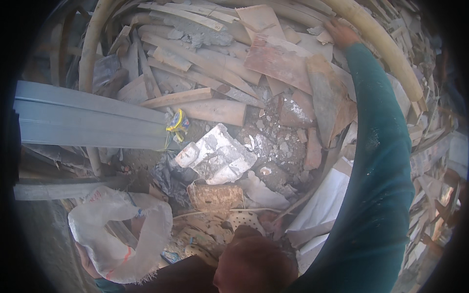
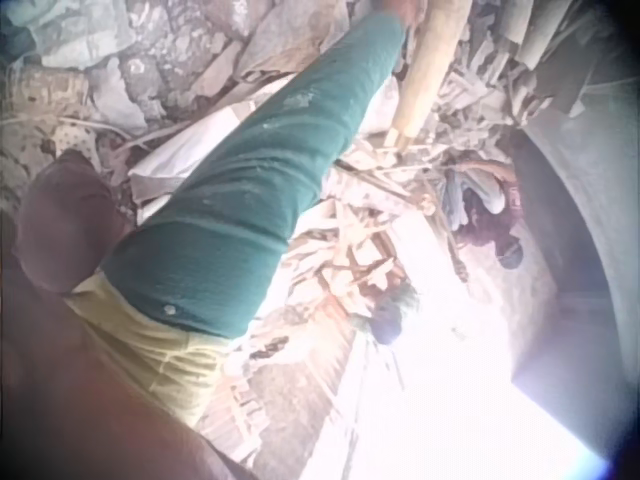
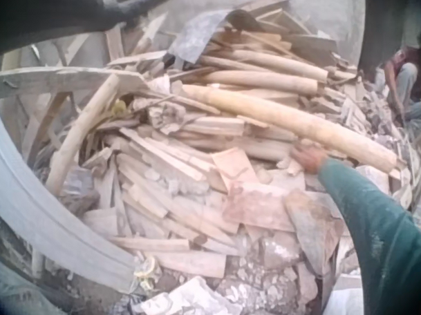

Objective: The person sits cross-legged on a pile of debris and sorts small pieces of wood and other materials into a white sack. They repeatedly pick up items from the surrounding pile and place them into the sack.

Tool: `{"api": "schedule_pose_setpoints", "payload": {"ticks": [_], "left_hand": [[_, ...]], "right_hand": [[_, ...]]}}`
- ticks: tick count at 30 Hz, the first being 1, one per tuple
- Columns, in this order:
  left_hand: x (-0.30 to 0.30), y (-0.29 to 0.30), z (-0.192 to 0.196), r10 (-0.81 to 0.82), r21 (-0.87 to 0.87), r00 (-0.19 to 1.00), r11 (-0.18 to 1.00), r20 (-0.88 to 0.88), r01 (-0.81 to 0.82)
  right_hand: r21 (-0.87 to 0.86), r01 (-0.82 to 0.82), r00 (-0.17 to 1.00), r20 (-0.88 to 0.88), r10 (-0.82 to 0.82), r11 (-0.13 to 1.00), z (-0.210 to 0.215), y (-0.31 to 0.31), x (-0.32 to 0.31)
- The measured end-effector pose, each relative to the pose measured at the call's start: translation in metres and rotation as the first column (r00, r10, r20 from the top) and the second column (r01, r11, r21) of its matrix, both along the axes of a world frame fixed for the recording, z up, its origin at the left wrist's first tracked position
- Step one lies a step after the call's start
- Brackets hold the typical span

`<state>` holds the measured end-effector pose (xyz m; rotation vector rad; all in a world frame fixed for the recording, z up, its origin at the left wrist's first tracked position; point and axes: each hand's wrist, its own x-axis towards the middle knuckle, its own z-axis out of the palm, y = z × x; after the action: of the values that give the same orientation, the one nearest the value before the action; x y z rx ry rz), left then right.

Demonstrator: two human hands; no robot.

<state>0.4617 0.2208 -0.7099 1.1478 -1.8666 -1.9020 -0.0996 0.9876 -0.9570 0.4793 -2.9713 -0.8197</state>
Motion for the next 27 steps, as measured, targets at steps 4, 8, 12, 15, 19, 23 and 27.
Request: {"api": "schedule_pose_setpoints", "payload": {"ticks": [4, 8, 12, 15, 19, 23, 27], "left_hand": [[0.012, -0.002, -0.001, 0.05, -0.015, 0.998, 0.999, -0.039, -0.051], [0.023, -0.005, 0.0, 0.025, 0.072, 0.998, 0.997, -0.054, -0.021], [0.035, -0.006, 0.003, -0.005, 0.011, 0.998, 1.0, -0.07, 0.005], [0.038, -0.004, 0.003, -0.014, 0.006, 0.998, 1.0, -0.062, 0.015], [0.032, -0.002, 0.001, 0.106, 0.048, 0.993, 0.993, -0.043, -0.104], [0.027, 0.001, 0.001, 0.13, 0.032, 0.991, 0.991, 0.0, -0.13], [0.028, -0.004, -0.005, 0.07, 0.081, 0.997, 0.994, -0.023, -0.068]], "right_hand": [[-0.052, 0.076, 0.997, 0.002, -0.076, 0.996, 0.01, -0.002, 0.021], [-0.047, 0.067, 0.997, -0.044, -0.069, 0.997, 0.012, -0.009, 0.04], [-0.104, -0.064, 0.988, -0.145, 0.048, 0.993, 0.012, -0.011, 0.054], [-0.129, -0.146, 0.972, -0.205, 0.118, 0.981, 0.011, -0.007, 0.061], [-0.055, 0.036, 0.987, -0.157, -0.044, 0.998, 0.012, 0.002, 0.059], [-0.081, 0.222, 0.968, -0.096, -0.23, 0.972, 0.022, 0.012, 0.052], [0.059, 0.091, 0.996, -0.031, -0.089, 0.994, 0.036, 0.006, 0.051]]}}
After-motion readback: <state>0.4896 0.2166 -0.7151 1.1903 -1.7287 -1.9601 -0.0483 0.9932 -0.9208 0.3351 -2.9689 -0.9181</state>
